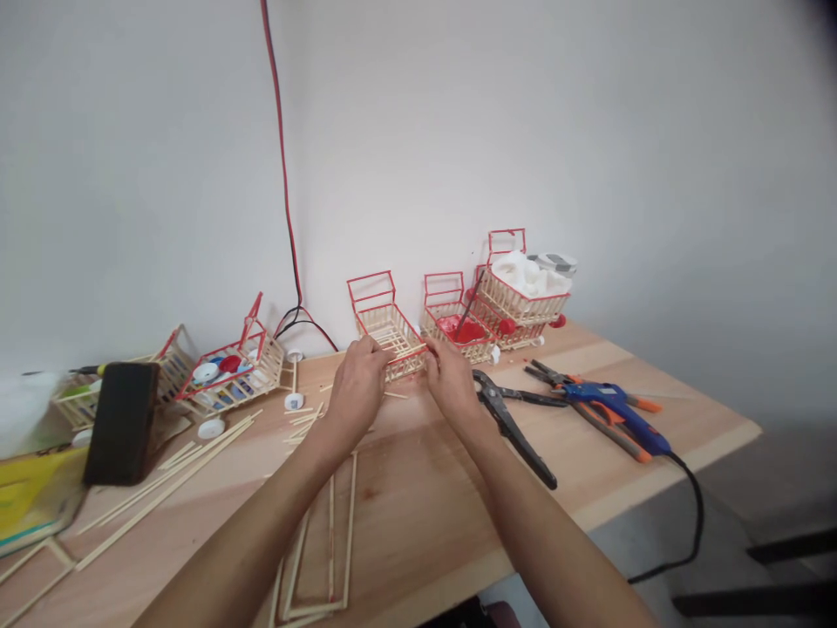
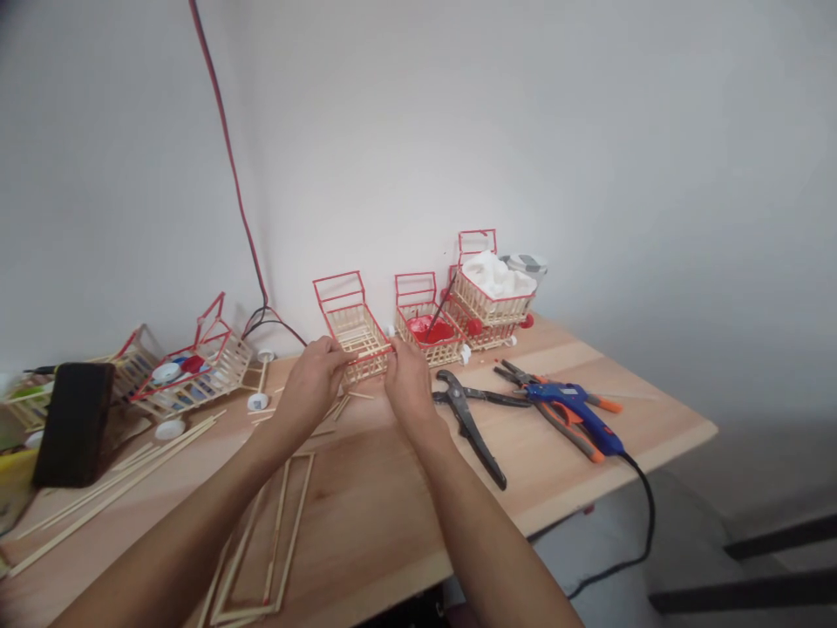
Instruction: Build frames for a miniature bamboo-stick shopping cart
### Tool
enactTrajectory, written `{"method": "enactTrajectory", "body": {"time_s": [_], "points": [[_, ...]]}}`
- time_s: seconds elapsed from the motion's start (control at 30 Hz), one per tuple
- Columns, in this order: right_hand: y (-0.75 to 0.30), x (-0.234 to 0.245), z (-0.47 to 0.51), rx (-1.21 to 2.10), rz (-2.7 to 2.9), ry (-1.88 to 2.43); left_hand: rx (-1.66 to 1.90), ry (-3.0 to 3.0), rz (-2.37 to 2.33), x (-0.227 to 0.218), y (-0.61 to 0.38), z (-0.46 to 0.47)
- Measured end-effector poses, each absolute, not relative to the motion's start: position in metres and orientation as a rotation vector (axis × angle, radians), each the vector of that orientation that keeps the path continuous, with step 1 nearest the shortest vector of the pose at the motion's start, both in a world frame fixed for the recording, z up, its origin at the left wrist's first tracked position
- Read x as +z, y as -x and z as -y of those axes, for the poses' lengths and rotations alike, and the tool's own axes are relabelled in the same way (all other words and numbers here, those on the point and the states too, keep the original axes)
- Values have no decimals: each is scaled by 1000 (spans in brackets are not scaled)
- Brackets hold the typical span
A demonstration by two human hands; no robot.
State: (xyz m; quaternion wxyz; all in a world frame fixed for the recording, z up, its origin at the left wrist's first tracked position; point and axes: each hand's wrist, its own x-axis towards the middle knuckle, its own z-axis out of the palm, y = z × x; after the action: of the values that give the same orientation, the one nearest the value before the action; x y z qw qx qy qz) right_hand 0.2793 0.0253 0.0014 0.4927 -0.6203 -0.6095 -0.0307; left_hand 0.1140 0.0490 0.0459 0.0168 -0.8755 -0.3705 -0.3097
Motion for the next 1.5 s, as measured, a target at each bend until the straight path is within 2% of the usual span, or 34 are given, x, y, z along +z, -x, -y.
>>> {"method": "enactTrajectory", "body": {"time_s": [0.13, 0.47, 1.5], "points": [[-279, 3, -23, -83, 1518, 1514, -899, 2718, 1206, 51, -111, -47], [-280, 5, -21, -169, 1563, 1532, -1032, 2822, 1245, 59, -100, -57], [-275, 11, -15, -148, 1567, 1516, -993, 2704, 1295, 52, -98, -52]]}}
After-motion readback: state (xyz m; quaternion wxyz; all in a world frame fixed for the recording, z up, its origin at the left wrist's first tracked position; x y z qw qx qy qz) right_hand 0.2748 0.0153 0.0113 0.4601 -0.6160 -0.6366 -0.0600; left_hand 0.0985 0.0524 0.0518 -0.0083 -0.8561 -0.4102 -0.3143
